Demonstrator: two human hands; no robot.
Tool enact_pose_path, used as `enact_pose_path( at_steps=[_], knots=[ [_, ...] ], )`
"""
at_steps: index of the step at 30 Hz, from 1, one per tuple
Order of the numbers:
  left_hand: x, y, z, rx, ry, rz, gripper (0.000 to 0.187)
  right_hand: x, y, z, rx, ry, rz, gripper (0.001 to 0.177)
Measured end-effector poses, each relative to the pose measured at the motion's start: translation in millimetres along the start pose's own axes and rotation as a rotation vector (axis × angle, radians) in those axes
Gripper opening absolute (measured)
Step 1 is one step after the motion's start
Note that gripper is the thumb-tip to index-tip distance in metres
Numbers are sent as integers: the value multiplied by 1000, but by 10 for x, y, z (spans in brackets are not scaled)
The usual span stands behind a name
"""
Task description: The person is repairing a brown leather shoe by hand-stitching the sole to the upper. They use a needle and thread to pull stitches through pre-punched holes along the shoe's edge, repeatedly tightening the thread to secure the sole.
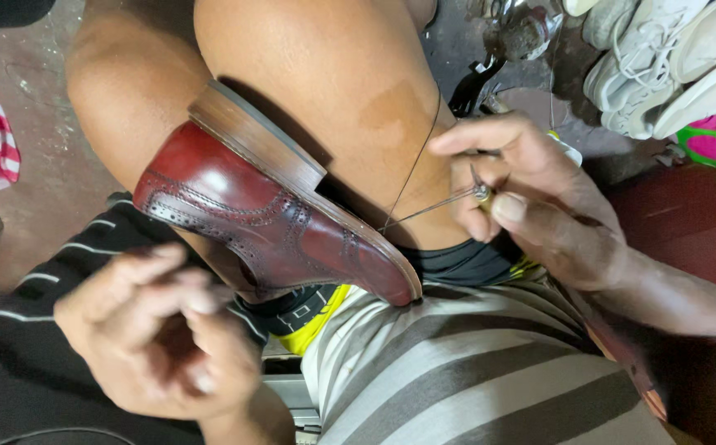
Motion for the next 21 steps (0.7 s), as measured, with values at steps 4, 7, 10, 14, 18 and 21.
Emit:
enact_pose_path(
  at_steps=[4, 7, 10, 14, 18, 21],
  knots=[
    [-160, 333, 63, 152, 269, 58, 18, 11, -122, -132, -50, 91, 99, 57],
    [-180, 430, 27, 61, 366, 80, 18, -21, -147, -385, -184, 79, -39, 71],
    [-207, 503, 69, -124, 306, 137, 28, 38, -116, -569, -219, -8, -133, 70],
    [-248, 999, 249, -546, 72, 390, 49, 182, -124, -629, -194, -58, -192, 59],
    [-180, 1529, 569, -810, -250, 529, 45, 190, -177, -623, -62, -71, -325, 53],
    [-90, 1724, 542, -679, -270, 626, 39, 211, -191, -579, -84, -69, -306, 53]
  ],
)
Point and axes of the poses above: each hand's wrist, its own x-axis towards the middle knuckle, its own z-axis out of the back of the hand, y = z × x, the point moved 2 cm from there along x, towards the middle knuckle, and after that the axes turned 6 degrees about -y, right-handed, at the moved point
